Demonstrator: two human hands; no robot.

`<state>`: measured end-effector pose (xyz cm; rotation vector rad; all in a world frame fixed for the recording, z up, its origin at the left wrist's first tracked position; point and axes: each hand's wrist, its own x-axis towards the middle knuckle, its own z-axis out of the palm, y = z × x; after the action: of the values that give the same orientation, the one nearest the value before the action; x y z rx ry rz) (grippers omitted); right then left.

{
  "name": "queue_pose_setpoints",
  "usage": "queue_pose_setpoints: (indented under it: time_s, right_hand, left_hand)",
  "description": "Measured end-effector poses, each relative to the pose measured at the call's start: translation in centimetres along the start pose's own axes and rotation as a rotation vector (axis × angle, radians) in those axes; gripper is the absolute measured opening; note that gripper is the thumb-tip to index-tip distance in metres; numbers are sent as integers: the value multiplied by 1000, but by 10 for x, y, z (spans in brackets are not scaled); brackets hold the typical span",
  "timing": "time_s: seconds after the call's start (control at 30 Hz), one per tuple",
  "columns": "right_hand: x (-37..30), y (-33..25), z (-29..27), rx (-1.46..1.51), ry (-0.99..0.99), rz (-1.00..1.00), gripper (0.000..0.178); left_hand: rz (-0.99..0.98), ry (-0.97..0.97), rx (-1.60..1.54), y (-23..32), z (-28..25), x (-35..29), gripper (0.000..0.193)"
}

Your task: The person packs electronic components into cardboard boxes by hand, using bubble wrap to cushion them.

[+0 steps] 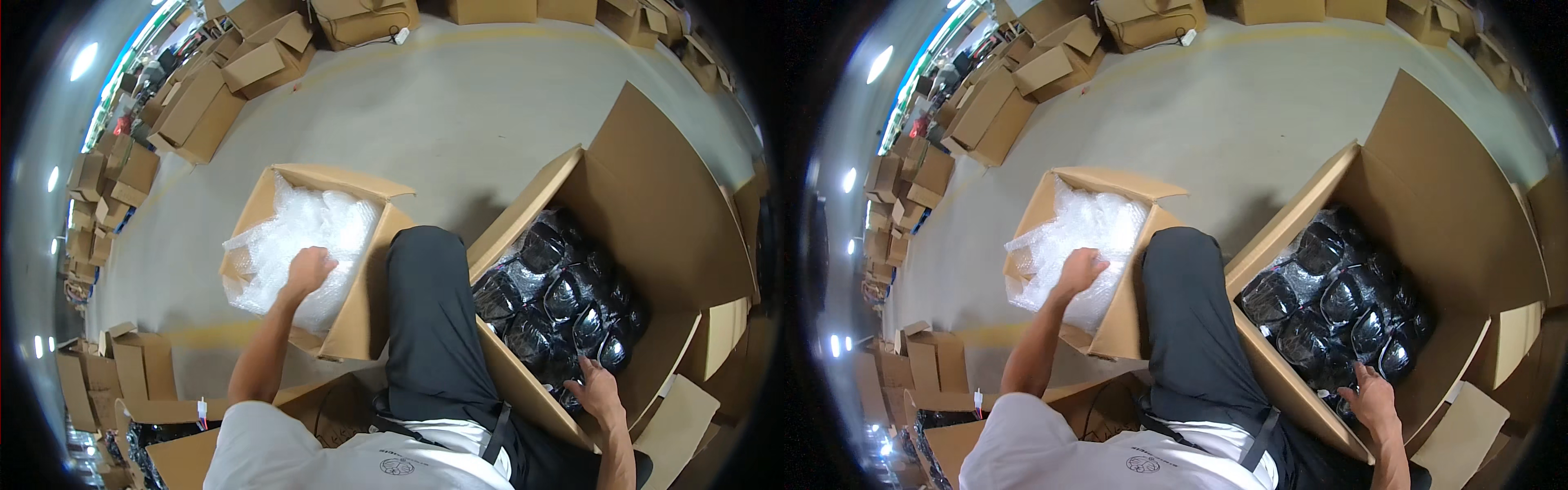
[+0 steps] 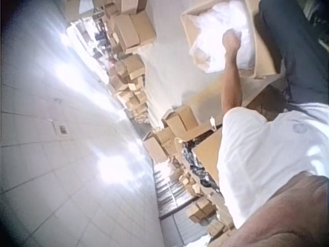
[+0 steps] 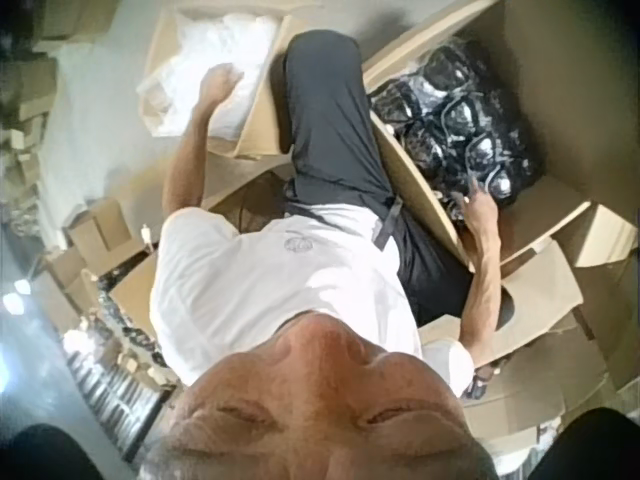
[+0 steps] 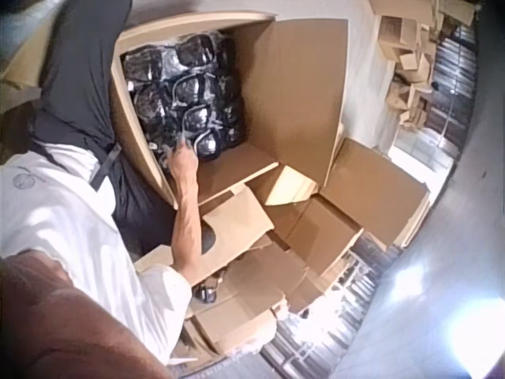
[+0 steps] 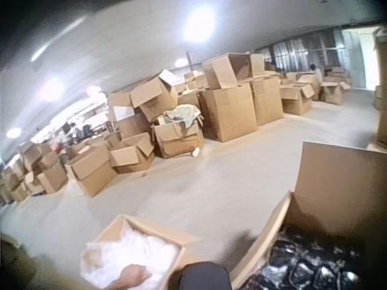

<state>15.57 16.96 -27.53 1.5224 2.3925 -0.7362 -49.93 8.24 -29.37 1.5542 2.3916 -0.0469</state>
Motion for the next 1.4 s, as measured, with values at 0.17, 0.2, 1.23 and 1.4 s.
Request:
queue_pose_setpoints:
  time_s: [0.17, 0.2, 1.23, 1.4]
  right_hand:
    - [-18, -7, -34, 26, -66, 3, 58]
    - [-22, -12, -43, 84, 71, -87, 53]
    - [50, -163, -192, 931, 795, -716, 43]
    - [36, -155, -230, 1165, 1017, -726, 19]
  left_hand:
    - [89, 245, -174, 36, -96, -9, 41]
    - [79, 315, -193, 48, -117, -9, 42]
    - [1124, 239, -1100, 383, -282, -46, 26]
    - [1150, 749, -706, 396, -298, -28, 35]
